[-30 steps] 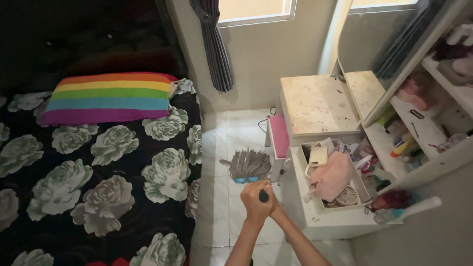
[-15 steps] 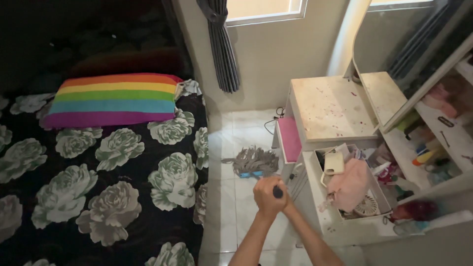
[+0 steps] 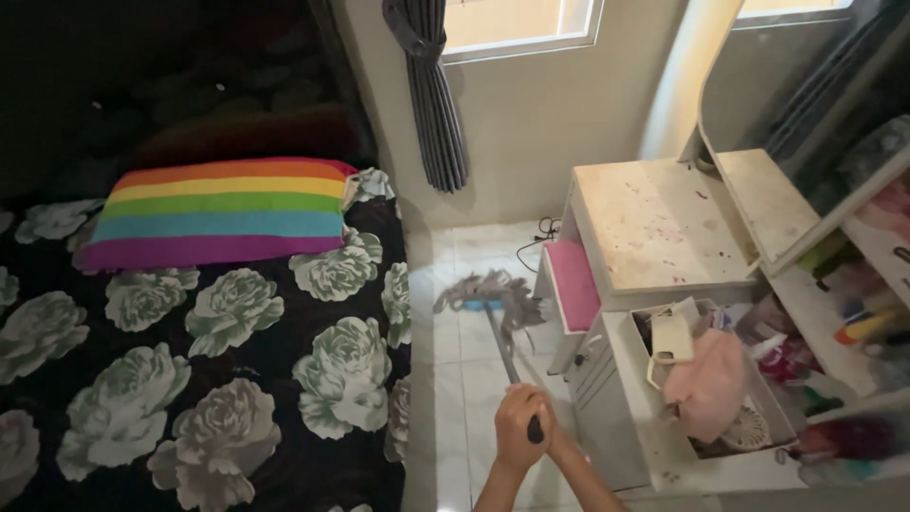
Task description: The recorder is mopping the tile floor throughout a home interior.
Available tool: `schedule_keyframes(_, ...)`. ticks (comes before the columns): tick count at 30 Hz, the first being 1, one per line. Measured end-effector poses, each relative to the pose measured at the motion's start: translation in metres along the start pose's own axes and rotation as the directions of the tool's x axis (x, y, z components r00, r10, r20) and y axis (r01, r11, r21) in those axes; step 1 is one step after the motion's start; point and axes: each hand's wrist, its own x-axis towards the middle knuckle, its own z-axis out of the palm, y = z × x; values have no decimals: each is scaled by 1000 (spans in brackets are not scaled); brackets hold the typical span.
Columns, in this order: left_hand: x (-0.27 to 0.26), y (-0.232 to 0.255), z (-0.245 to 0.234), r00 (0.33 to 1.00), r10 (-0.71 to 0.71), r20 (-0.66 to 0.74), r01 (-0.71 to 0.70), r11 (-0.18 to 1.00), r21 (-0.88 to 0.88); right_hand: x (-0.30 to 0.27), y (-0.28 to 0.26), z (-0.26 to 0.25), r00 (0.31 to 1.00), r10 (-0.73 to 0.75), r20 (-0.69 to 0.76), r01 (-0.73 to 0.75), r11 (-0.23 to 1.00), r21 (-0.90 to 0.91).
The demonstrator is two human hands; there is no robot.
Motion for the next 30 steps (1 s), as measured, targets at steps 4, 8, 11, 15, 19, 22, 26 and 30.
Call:
schedule_keyframes(4,-16,-33,-7,981,-57,184,72,994,-79,14,-69,-4,994,50,99,-33,985,-170)
schedule_keyframes(8,-41,-66,-1,983,-165,77,172,979,-108,10,-57,3,976,4,-216,-121,839,-531)
schedule_keyframes(11,-56,-82,-2,980,-193,35,194,980,-29,25,-132,6,828,419,-372,-465,884,-39)
schedule_keyframes(15,-36,-43,-10,875,-410,258,388,912,133,43,-269,5,993,4,-120,-42,946,-321)
schedule_keyframes(19,-46,-30,19,919,-384,90,386,923,-9,47,-337,3,987,135,-85,-159,889,-430)
schedule_keyframes(22,-68,-3,38,933,-349,83,345,937,57,43,-381,-11,958,206,-199,-283,781,-557)
schedule_keyframes(26,-126,13,51,948,-307,87,294,946,136,34,-397,-26,941,244,-237,-339,718,-608)
schedule_keyframes(30,-185,24,51,959,-267,93,243,946,213,25,-410,-23,953,263,-149,-296,702,-647)
